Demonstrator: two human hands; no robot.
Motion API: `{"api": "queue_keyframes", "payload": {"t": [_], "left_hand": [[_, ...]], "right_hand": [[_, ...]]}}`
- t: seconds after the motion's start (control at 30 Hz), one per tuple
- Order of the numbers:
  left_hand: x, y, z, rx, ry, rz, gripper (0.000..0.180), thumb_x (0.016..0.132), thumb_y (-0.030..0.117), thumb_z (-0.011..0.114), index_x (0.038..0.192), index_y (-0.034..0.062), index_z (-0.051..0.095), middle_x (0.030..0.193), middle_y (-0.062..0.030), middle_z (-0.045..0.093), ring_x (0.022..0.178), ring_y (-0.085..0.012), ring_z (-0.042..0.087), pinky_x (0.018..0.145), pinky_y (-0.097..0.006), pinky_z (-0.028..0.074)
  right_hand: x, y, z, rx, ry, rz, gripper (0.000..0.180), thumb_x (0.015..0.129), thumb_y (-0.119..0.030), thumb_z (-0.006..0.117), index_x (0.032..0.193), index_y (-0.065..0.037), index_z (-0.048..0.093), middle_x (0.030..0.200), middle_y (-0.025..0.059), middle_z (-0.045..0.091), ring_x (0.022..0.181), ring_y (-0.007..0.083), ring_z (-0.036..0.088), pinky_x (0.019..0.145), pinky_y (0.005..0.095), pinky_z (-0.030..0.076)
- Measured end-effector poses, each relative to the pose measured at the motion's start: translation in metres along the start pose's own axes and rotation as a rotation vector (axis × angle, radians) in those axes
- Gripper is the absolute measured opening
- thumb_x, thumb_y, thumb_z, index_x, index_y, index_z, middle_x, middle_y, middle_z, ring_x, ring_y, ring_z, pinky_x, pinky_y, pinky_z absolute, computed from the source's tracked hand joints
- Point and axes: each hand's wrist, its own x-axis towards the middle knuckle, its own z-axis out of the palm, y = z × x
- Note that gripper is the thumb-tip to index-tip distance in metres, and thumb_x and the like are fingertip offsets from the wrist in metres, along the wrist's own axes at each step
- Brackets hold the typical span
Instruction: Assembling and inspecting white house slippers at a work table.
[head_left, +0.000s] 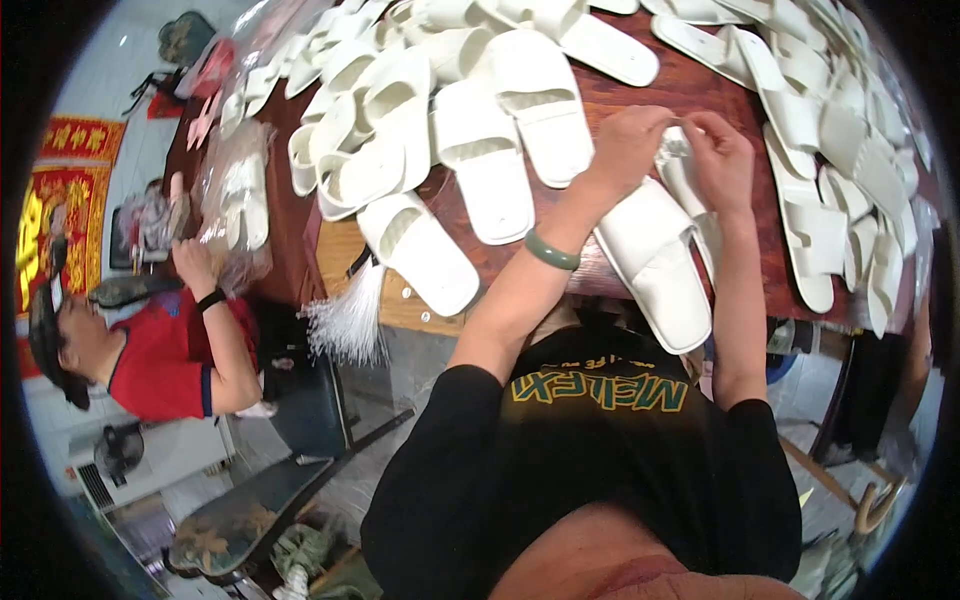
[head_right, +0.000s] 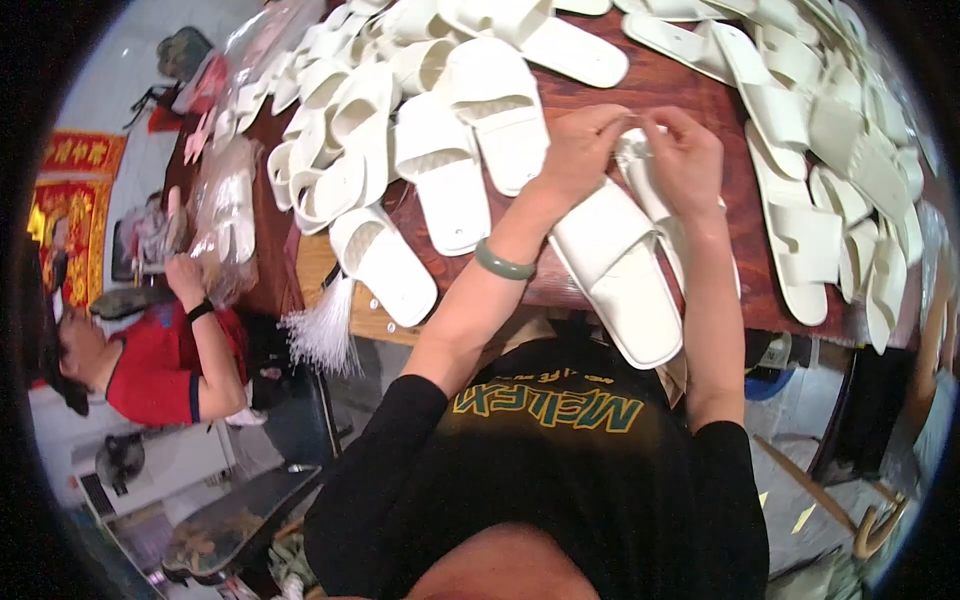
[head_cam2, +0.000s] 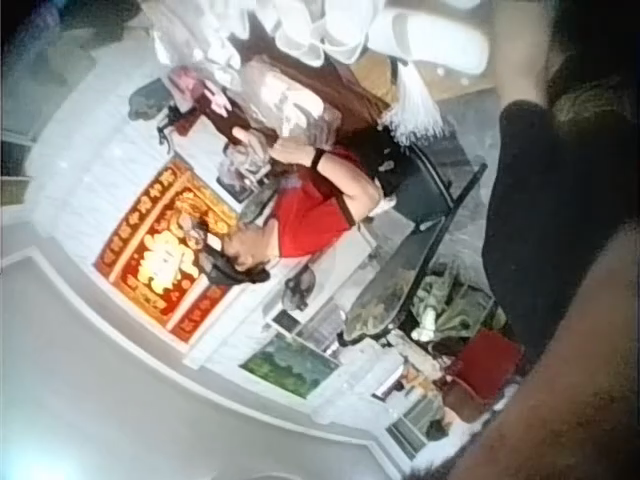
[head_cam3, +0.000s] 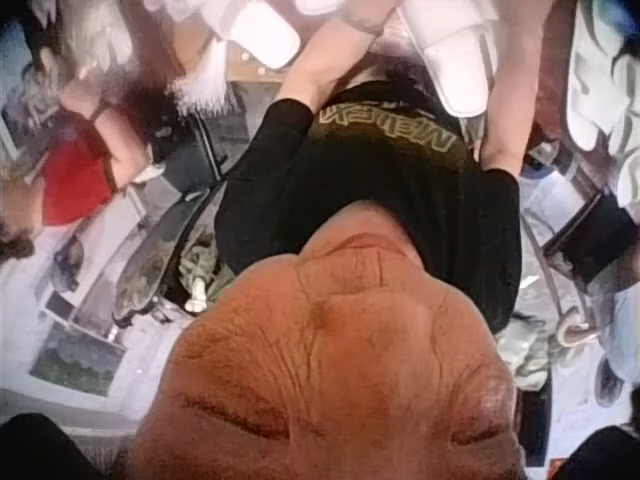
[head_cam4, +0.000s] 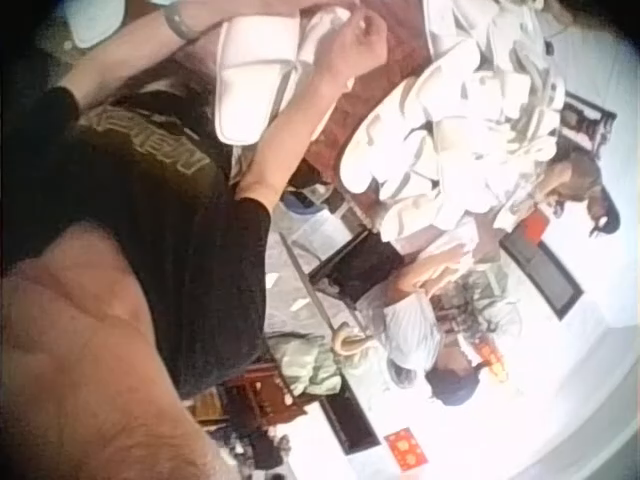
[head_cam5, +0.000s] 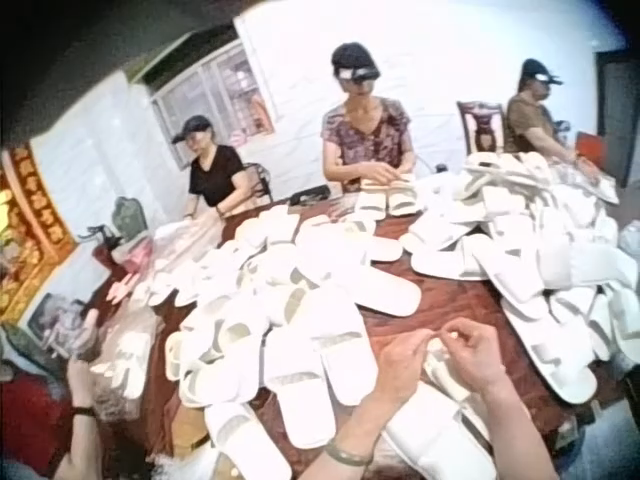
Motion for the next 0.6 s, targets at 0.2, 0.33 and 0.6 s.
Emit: {"api": "queue_keyframes", "payload": {"t": [0.2,0.33,0.6], "left_hand": [[0.002,0.012,-0.003,-0.120,0.055,-0.087,0.015,0.089,0.006,0.054,0.097,-0.0032,0.064,0.079,-0.0029,0.062,0.070,-0.0076,0.053,0.062,-0.022,0.044],[0.003,0.014,0.001,-0.193,0.095,-0.104,0.016,0.090,0.008,0.054,0.097,-0.0025,0.064,0.071,0.0005,0.054,0.063,-0.0064,0.045,0.057,-0.021,0.037],[0.012,0.004,-0.023,-0.378,0.315,-0.210,0.016,0.092,0.009,0.050,0.098,-0.0026,0.058,0.066,0.0007,0.049,0.061,-0.0071,0.045,0.056,-0.020,0.035]], "right_hand": [[0.006,-0.003,-0.008,-0.178,0.047,0.061,0.015,0.082,-0.016,0.064,0.086,-0.002,0.066,0.071,0.0102,0.064,0.060,0.0144,0.059,0.057,0.0273,0.045],[0.004,-0.001,-0.006,-0.133,0.067,0.046,0.017,0.082,-0.018,0.063,0.088,-0.002,0.065,0.072,0.0130,0.065,0.062,0.0211,0.062,0.059,0.0303,0.047],[0.001,-0.006,-0.009,-0.324,0.134,-0.277,0.020,0.082,-0.017,0.064,0.097,-0.004,0.066,0.088,0.0146,0.065,0.078,0.0262,0.063,0.070,0.0339,0.049]]}}
